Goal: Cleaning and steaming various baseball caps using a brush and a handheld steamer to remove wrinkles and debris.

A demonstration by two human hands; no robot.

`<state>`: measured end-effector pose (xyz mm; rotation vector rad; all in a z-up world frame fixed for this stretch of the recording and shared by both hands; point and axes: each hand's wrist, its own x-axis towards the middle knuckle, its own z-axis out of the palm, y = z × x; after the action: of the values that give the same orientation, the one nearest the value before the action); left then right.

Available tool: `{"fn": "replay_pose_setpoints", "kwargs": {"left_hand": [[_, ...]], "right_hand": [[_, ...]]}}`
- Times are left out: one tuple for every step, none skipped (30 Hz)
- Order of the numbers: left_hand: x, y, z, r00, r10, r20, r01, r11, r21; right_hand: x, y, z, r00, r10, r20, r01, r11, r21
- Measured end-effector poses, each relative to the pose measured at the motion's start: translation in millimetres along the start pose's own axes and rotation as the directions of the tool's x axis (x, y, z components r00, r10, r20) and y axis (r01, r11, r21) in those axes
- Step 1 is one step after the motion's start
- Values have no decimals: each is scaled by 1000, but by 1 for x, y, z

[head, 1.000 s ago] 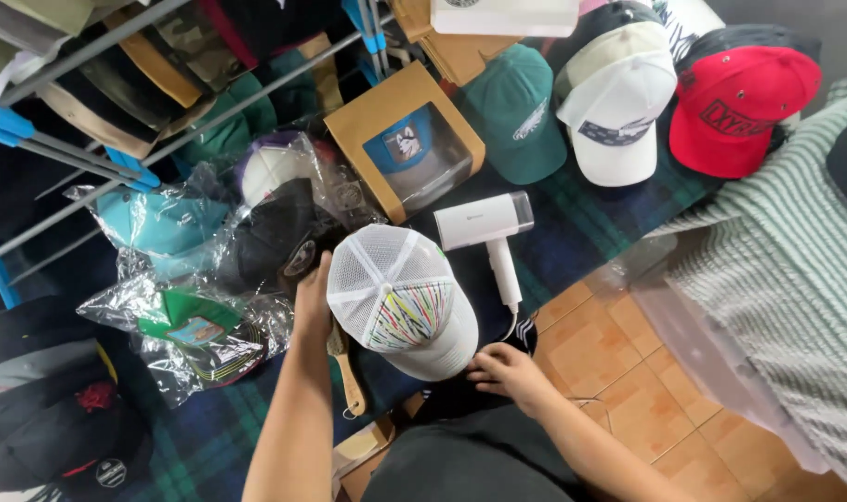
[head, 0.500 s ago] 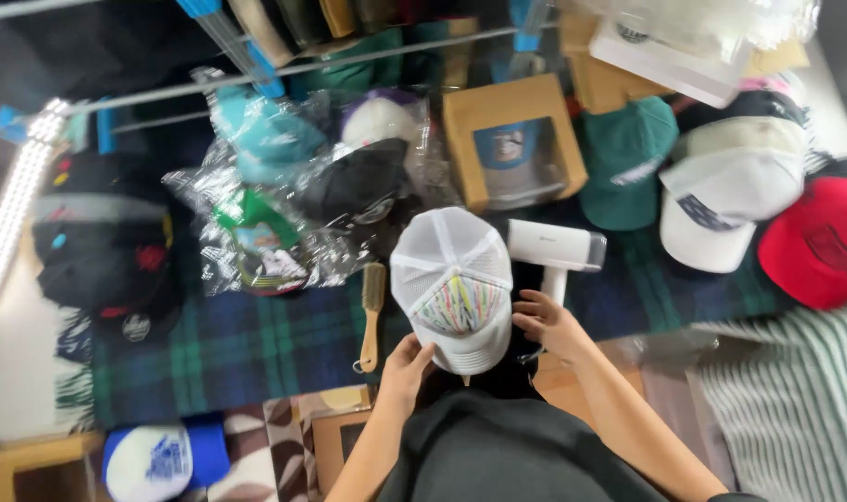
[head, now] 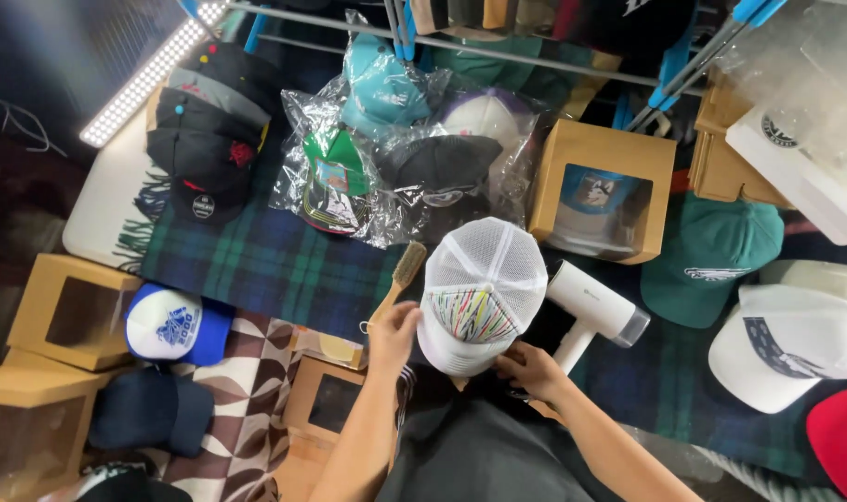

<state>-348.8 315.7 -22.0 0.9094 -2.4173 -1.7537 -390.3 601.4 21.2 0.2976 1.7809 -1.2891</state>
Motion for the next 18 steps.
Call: {"fn": "replay_pose_setpoints", "kwargs": {"left_hand": [[1, -1, -6, 1000, -7, -10, 7, 1000, -5], [3, -2, -12, 965, 165, -203, -114, 963, 245], [7, -3, -16, 866, 368, -338, -169, 853, 495], [14, -18, -14, 863, 363, -352, -161, 857, 490], [21, -34, -11, 852, 379, -362, -116, 810, 574], [27, -50, -9, 841, 394, -370, -67, 755, 652], [28, -50, -4, 838, 387, -385, -54, 761, 646], [29, -51, 1, 880, 318, -353, 23, 713, 700], [32, -51, 4, 913, 245, -326, 93, 655, 750], [34, -46, 5, 909, 240, -342, 106, 661, 743], [36, -40, 6, 951, 122, -285, 132, 671, 730], [37, -35, 7, 975, 3, -220, 160, 679, 716], [32, -29, 4, 973, -3, -233, 172, 682, 711], [28, -22, 2, 974, 25, -223, 133, 738, 661], [23, -15, -1, 976, 55, -213, 89, 786, 612], [16, 15, -9, 974, 51, -222, 98, 786, 610], [9, 44, -17, 973, -137, -187, 217, 827, 519], [1, 73, -24, 940, -316, -130, 341, 837, 428]], "right_hand": [[-4, 5, -7, 1000, 2, 8, -2, 1000, -10], [-7, 10, -14, 1000, 23, 20, -22, 999, -42], [-9, 13, -23, 999, 40, 29, -37, 996, -76], [-14, 9, -32, 999, 36, 35, -33, 995, -89], [-21, 5, -41, 998, 38, 43, -36, 999, -38], [-28, 1, -49, 998, 39, 52, -40, 999, 13], [-29, -3, -57, 998, 39, 59, -38, 999, -2], [-30, -7, -64, 1000, 13, 28, -14, 1000, 28], [-30, -12, -71, 1000, -15, -3, 15, 998, 57], [-31, -18, -79, 1000, -19, 5, 19, 999, 42], [-31, -23, -87, 998, -55, -5, 55, 995, 88], [-31, -28, -95, 996, -90, -17, 92, 987, 133], [-37, -38, -99, 996, -92, -7, 92, 988, 123], [-42, -48, -103, 992, -119, -35, 123, 978, 170], [-47, -56, -106, 988, -143, -65, 154, 963, 221], [-48, -66, -110, 988, -144, -56, 153, 964, 216], [-51, -75, -112, 991, -114, -69, 127, 963, 238], [-54, -83, -114, 993, -83, -82, 102, 960, 261]]}}
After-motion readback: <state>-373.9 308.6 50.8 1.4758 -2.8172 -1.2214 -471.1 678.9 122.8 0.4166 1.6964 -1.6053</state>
